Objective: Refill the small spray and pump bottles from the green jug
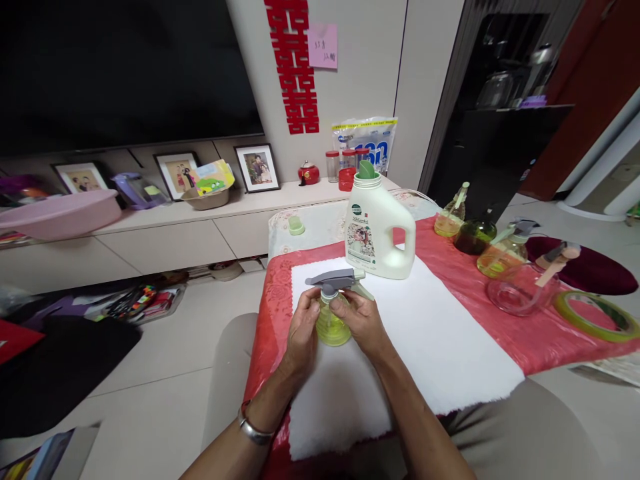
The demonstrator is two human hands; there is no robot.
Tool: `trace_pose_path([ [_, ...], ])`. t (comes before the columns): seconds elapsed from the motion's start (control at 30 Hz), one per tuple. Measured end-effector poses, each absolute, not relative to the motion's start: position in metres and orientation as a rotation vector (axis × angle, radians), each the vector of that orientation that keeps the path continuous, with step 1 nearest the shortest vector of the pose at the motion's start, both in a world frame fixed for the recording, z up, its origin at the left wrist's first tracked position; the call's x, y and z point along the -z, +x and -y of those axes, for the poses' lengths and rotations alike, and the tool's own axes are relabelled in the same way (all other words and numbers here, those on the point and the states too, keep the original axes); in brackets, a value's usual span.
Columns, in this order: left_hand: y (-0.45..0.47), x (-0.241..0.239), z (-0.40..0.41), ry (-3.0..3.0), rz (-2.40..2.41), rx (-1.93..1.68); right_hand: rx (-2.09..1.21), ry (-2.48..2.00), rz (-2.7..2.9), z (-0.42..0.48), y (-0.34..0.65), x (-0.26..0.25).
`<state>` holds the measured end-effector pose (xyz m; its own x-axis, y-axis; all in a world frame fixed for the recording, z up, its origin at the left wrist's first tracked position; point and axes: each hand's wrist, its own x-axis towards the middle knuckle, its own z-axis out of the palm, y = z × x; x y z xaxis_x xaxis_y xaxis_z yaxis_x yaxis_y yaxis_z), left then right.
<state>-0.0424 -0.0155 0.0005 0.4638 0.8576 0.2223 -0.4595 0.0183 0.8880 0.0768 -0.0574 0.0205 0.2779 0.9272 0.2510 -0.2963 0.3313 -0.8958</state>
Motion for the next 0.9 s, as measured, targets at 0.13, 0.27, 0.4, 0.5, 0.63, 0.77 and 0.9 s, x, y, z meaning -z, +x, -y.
trace_pose_path([
  [0.13, -0.045, 0.0, 0.016, 1.233, -0.395, -1.06, -0.985, -0.851, 0.9, 0.055, 0.08, -0.023],
  [0.27, -0.045, -0.001, 0.017, 1.373, -0.381, -0.969, -0.98, -0.852, 0.844, 0.055, 0.087, -0.033],
  [0.4, -0.04, -0.004, 0.019, 1.316, -0.377, -0.89, -0.986, -0.819, 0.846, 0.059, 0.099, -0.051],
  [0.5, -0.038, -0.006, 0.02, 1.194, -0.328, -0.771, -1.06, -0.8, 0.899, 0.061, 0.106, -0.063],
  [0.63, -0.042, -0.006, 0.021, 1.108, -0.19, -0.581, -1.218, -0.749, 0.961, 0.059, 0.112, -0.071],
  [0.77, -0.045, -0.004, 0.022, 1.073, -0.128, -0.518, -1.325, -0.711, 0.978, 0.056, 0.112, -0.075],
  [0.9, -0.045, -0.006, 0.022, 1.043, -0.13, -0.533, -1.31, -0.732, 0.946, 0.055, 0.11, -0.076],
])
